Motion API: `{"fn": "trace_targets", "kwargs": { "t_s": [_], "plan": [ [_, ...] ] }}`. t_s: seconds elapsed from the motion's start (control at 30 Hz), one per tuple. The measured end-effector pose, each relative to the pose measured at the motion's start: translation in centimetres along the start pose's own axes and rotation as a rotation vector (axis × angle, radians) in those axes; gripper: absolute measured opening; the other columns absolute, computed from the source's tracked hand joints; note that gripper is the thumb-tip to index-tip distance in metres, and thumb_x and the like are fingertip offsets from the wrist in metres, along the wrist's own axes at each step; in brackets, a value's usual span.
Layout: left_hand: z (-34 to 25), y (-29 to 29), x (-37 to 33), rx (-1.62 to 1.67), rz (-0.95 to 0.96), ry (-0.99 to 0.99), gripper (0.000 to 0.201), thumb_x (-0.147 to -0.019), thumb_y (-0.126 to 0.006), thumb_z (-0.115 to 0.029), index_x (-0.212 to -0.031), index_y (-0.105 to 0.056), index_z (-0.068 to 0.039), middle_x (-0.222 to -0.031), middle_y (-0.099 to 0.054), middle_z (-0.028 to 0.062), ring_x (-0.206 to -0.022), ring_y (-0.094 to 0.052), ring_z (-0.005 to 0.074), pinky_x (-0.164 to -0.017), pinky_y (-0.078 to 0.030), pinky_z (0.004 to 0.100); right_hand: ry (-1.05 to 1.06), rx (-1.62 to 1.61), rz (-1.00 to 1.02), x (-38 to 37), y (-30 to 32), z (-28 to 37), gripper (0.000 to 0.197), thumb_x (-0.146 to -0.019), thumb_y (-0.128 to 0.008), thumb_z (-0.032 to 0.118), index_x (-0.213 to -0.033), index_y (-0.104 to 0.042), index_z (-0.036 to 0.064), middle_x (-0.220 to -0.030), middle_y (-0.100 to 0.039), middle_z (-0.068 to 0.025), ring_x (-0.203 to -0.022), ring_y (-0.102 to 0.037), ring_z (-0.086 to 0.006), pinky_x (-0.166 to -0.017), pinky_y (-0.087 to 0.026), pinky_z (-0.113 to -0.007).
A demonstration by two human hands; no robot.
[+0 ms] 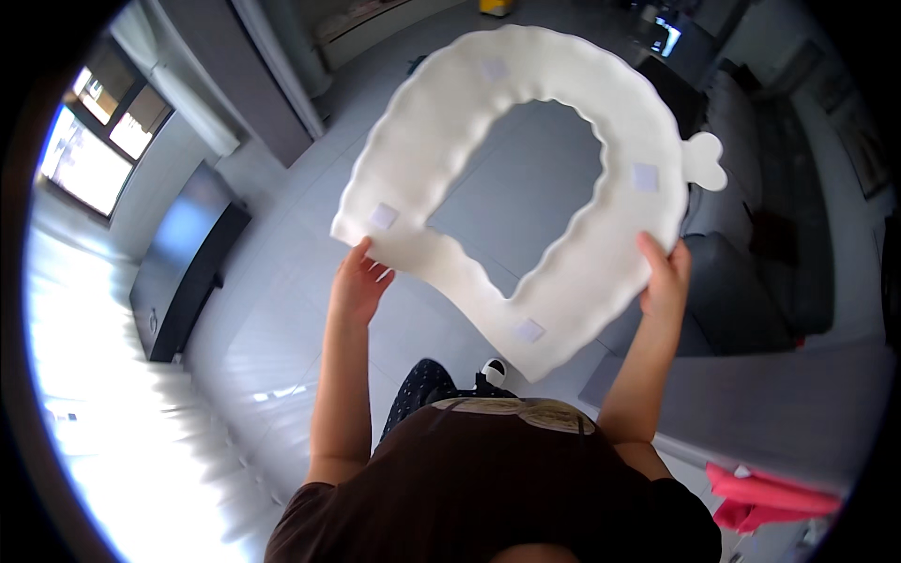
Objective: The person washes their hands in a sink, dries them with a towel, and then handles a padded object taken from a cabinet.
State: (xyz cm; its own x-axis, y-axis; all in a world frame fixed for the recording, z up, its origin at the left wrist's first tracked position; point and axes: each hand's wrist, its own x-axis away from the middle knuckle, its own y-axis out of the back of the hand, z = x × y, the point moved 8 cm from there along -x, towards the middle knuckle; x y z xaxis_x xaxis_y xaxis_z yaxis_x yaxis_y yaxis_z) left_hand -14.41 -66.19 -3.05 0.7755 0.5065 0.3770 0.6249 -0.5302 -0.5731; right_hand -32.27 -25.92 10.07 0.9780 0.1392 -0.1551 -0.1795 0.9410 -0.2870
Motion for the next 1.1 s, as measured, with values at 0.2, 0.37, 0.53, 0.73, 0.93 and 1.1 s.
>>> {"fn": "trace_targets", "kwargs": {
  "t_s": [0.2,0.37,0.53,0.73,0.93,1.1],
  "plan": [
    [0.2,-1.8,-4.3,0.010,-0.014,0.074,0.034,-0.092,-0.057,-0.030,-0.114,-0.057,-0.004,-0.106,-0.062,0.0082,-0.098,-0.057,0.0203,-0.090,-0.044,0.0409,-0.030,0.047,-0.035,-4.6,2.3,-5.0,0.034,-0.086,-0.066,0.008,-0.115,-0.056,-0.0059,-0.106,-0.064,-0.0107,-0.094,-0.062,-0.0172,-0.083,-0.049,-0.029],
    [-2.0,-3.9,-10.5,0.039,0.155,0.092,0.040,-0.095,-0.051,-0.029,-0.123,-0.051,0.000,-0.111,-0.063,0.0113,-0.103,-0.060,0.0232,-0.093,-0.046,0.0406,0.056,0.081,-0.102,-7.2,-0.1,-6.2,0.034,-0.088,-0.065,0.008,-0.117,-0.056,-0.0068,-0.109,-0.063,-0.0104,-0.097,-0.060,-0.0150,-0.086,-0.047,-0.028],
    [-4.6,-7.0,-17.6,-0.035,0.309,0.081,0.040,-0.099,-0.046,-0.027,-0.124,-0.050,0.003,-0.113,-0.064,0.0156,-0.103,-0.064,0.0253,-0.092,-0.049,0.0406,0.083,0.110,-0.201,-11.9,-0.5,-9.1,0.037,-0.089,-0.064,0.010,-0.122,-0.054,-0.0048,-0.114,-0.062,-0.0113,-0.103,-0.060,-0.0193,-0.090,-0.047,-0.031],
    [-6.9,-8.9,-20.1,0.005,0.391,0.088,0.039,-0.100,-0.044,-0.026,-0.123,-0.050,0.005,-0.112,-0.065,0.0166,-0.101,-0.066,0.0252,-0.091,-0.051,0.0394,0.110,0.134,-0.254,-13.1,-1.3,-9.5,0.036,-0.089,-0.064,0.010,-0.121,-0.055,-0.0041,-0.115,-0.062,-0.0109,-0.103,-0.060,-0.0191,-0.090,-0.047,-0.031],
    [-6.8,-10.3,-19.9,0.073,0.457,0.088,0.040,-0.099,-0.046,-0.026,-0.124,-0.049,0.005,-0.113,-0.064,0.0165,-0.102,-0.065,0.0242,-0.090,-0.053,0.0376,0.132,0.074,-0.225,-14.8,-1.1,-9.6,0.036,-0.089,-0.064,0.009,-0.122,-0.055,-0.0039,-0.116,-0.062,-0.0116,-0.106,-0.060,-0.0207,-0.091,-0.047,-0.033],
    [-6.6,-10.0,-20.0,0.121,0.410,0.055,0.038,-0.100,-0.046,-0.026,-0.123,-0.050,0.004,-0.113,-0.065,0.0141,-0.102,-0.065,0.0224,-0.089,-0.054,0.0356,0.159,0.043,-0.190,-16.3,-1.9,-9.7,0.034,-0.089,-0.063,0.010,-0.118,-0.055,-0.0052,-0.113,-0.062,-0.0118,-0.102,-0.060,-0.0186,-0.089,-0.048,-0.031]
  ]
}}
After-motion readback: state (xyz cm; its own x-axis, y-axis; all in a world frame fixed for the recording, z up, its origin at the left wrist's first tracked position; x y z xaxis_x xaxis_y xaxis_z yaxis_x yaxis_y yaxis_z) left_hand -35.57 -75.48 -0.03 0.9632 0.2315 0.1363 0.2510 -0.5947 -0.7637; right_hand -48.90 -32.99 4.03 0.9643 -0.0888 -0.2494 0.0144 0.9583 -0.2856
